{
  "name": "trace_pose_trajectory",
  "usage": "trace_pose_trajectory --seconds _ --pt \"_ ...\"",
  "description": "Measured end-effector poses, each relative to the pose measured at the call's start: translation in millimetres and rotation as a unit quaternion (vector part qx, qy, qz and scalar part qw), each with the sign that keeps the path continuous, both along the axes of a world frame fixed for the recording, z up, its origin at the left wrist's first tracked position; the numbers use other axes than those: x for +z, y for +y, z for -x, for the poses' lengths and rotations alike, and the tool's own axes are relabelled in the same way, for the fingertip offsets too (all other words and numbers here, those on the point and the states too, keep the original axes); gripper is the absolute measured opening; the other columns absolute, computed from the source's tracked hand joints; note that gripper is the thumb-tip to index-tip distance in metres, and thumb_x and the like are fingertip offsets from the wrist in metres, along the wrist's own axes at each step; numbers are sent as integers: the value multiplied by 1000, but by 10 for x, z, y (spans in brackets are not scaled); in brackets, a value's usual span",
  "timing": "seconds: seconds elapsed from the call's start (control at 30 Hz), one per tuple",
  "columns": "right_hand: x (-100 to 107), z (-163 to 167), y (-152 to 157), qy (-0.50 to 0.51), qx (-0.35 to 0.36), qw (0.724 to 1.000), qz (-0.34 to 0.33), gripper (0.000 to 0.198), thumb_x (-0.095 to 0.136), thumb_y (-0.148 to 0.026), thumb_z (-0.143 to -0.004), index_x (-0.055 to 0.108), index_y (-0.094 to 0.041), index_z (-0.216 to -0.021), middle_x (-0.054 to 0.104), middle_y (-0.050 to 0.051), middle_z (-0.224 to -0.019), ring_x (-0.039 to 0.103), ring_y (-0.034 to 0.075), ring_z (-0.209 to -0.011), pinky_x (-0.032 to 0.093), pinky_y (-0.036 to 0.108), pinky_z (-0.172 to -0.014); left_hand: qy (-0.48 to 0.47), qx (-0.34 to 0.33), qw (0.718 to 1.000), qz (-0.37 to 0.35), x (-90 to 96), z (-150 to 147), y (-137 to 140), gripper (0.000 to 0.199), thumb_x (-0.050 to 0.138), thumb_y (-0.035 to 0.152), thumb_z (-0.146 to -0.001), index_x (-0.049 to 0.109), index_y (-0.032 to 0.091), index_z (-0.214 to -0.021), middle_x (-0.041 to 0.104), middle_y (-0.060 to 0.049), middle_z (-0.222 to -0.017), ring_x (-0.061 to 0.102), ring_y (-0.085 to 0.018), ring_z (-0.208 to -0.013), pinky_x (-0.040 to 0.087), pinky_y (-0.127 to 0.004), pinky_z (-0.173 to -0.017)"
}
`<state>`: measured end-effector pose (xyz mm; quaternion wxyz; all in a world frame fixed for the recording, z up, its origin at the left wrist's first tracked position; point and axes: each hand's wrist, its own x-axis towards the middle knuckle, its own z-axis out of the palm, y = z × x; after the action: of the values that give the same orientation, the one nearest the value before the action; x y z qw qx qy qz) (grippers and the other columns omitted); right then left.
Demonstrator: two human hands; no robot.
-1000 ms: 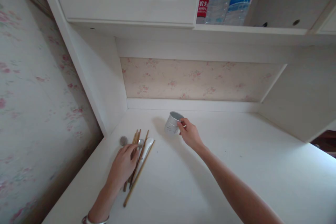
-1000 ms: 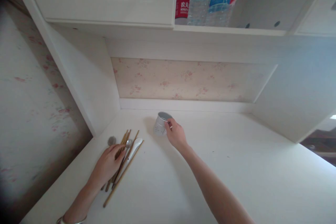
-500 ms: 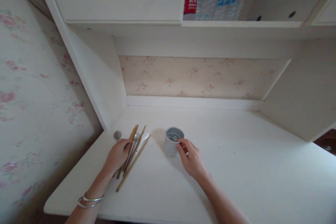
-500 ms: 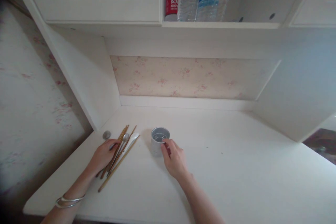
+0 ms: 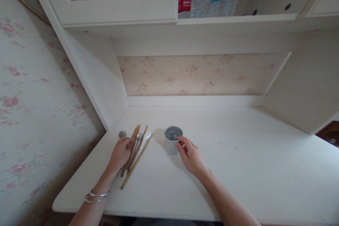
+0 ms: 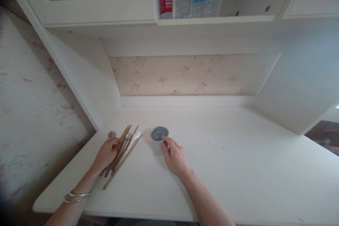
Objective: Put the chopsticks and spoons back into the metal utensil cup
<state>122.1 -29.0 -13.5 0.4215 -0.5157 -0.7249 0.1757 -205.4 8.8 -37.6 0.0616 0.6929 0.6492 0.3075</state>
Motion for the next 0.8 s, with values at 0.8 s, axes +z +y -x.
trace_pose_trajectory --seconds 0.8 --pt "-51 -10 23 -1 10 1000 -28 26 45 -35 -97 56 -22 -117 68 2 -89 59 11 -60 45 24 -60 128 68 989 10 -8 62 -32 34 39 25 -88 70 17 -99 67 -10 -105 60 -25 -99 44 -38 -95"
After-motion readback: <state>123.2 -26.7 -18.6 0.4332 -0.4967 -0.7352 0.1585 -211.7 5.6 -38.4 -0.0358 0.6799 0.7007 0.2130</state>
